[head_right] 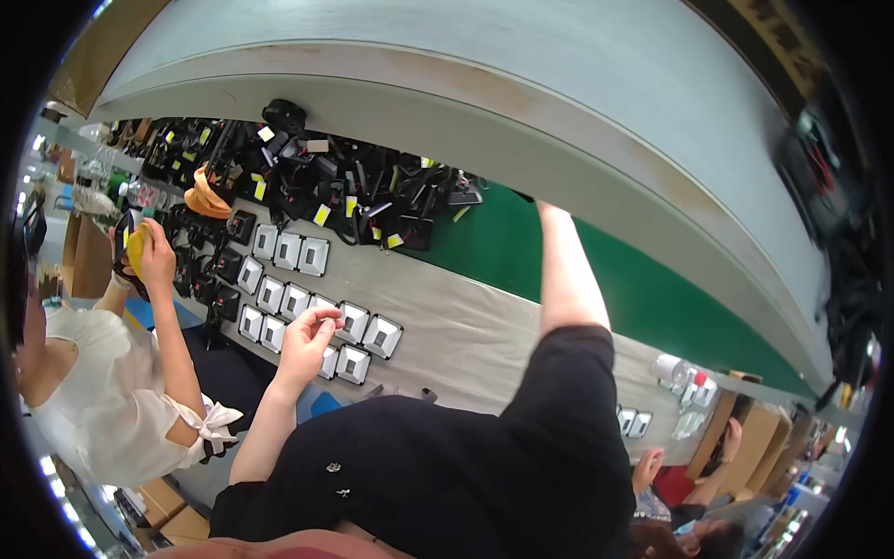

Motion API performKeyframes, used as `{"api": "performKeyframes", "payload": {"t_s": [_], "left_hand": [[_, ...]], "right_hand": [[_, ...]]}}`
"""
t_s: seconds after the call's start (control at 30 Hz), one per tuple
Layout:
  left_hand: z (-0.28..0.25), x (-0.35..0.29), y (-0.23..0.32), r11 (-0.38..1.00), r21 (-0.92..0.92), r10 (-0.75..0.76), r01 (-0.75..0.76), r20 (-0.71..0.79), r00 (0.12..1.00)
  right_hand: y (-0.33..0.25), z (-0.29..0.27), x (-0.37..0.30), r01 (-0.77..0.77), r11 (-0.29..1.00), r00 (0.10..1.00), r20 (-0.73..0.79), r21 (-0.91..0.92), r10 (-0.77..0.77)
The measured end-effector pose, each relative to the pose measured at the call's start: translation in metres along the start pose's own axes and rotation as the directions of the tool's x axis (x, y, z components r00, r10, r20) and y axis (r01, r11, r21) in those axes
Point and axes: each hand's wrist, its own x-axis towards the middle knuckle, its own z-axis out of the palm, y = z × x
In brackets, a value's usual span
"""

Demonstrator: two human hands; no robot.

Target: Assembling small LED lighting units by manually inserting chips into plastic housings on a production line.

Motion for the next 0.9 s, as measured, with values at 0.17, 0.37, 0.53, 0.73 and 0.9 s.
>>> {"api": "performKeyframes", "payload": {"t_s": [0.17,0.37,0.53,0.73,0.9], "left_hand": [[0.022,0.015,0.053,0.98,-0.022,0.2,-0.2,0.208,0.957],[0.081,-0.003,0.155,0.98,-0.176,0.181,-0.091,0.609,0.772],[0.087,-0.056,0.165,0.897,-0.367,0.154,0.248,0.784,0.601],[0.064,-0.088,0.174,0.911,-0.408,0.268,0.065,0.704,0.658],[0.062,-0.101,0.175,0.91,-0.399,0.346,-0.115,0.574,0.742]], "right_hand": [[-0.04,-0.14,-0.061,0.356,0.923,0.892,0.242,0.148,-0.382],[-0.133,-0.262,-0.165,0.419,0.872,0.774,0.404,0.251,-0.488],[-0.159,-0.31,-0.222,0.259,0.848,0.836,0.332,0.462,-0.436],[-0.141,-0.352,-0.291,0.668,0.667,0.686,0.075,0.331,-0.724],[-0.143,-0.344,-0.303,0.799,0.598,0.6,-0.023,0.053,-0.8]]}}
